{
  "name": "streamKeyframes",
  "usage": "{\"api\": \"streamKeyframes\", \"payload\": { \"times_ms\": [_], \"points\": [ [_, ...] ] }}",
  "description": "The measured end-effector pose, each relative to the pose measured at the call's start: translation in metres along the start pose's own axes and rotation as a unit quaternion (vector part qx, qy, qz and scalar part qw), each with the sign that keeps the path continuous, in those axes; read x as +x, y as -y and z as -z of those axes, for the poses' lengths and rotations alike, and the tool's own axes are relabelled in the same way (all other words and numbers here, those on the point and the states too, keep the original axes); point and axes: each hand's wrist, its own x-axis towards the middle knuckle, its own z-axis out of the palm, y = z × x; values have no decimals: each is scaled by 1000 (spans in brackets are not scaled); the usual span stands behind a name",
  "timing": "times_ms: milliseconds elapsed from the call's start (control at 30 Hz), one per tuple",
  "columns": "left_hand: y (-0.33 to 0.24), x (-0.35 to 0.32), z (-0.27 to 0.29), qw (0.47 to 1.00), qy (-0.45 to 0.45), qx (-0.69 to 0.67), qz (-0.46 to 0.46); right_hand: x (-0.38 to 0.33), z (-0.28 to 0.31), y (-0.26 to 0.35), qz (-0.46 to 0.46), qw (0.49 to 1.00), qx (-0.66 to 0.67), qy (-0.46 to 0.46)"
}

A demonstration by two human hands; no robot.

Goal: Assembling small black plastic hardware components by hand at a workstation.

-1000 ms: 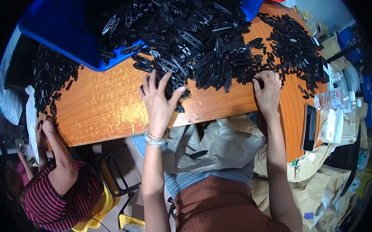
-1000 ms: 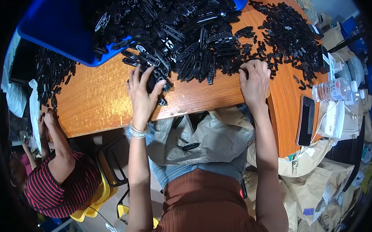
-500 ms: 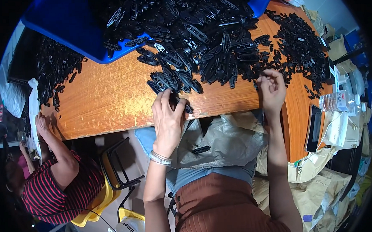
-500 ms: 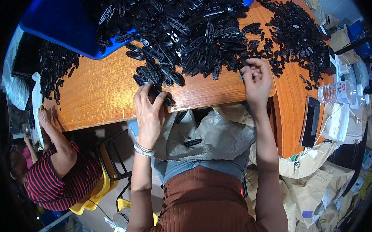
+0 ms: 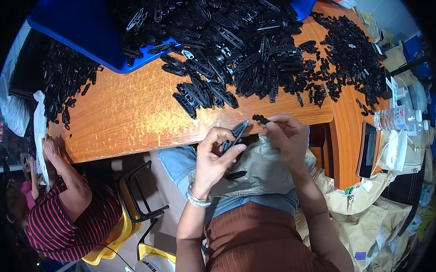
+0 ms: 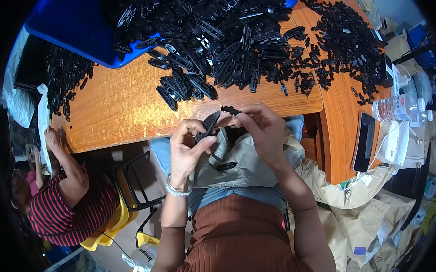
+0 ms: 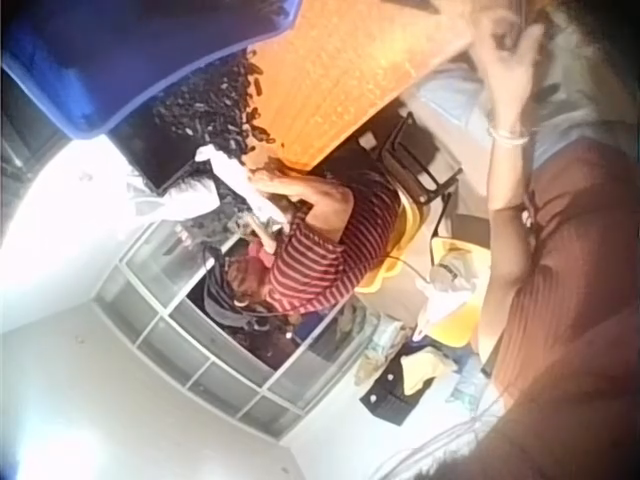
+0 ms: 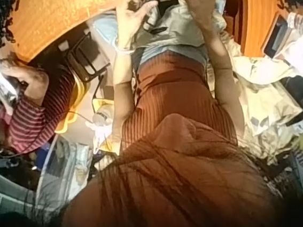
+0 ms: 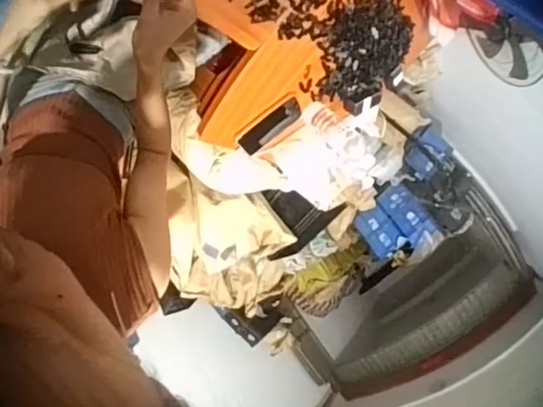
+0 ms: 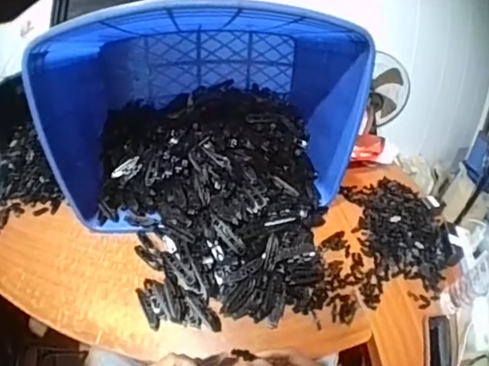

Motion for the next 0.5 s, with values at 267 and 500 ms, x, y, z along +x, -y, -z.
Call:
{"api": "streamKeyframes", "payload": {
  "times_ms": [267, 500],
  "points": [
    [-19, -5, 1, 993, 42, 101, 45, -1, -4, 25, 164, 950, -230, 134],
    [-27, -4, 1, 985, 75, 150, -46, -4, -8, 35, 251, 895, -335, 154]
  ]
}}
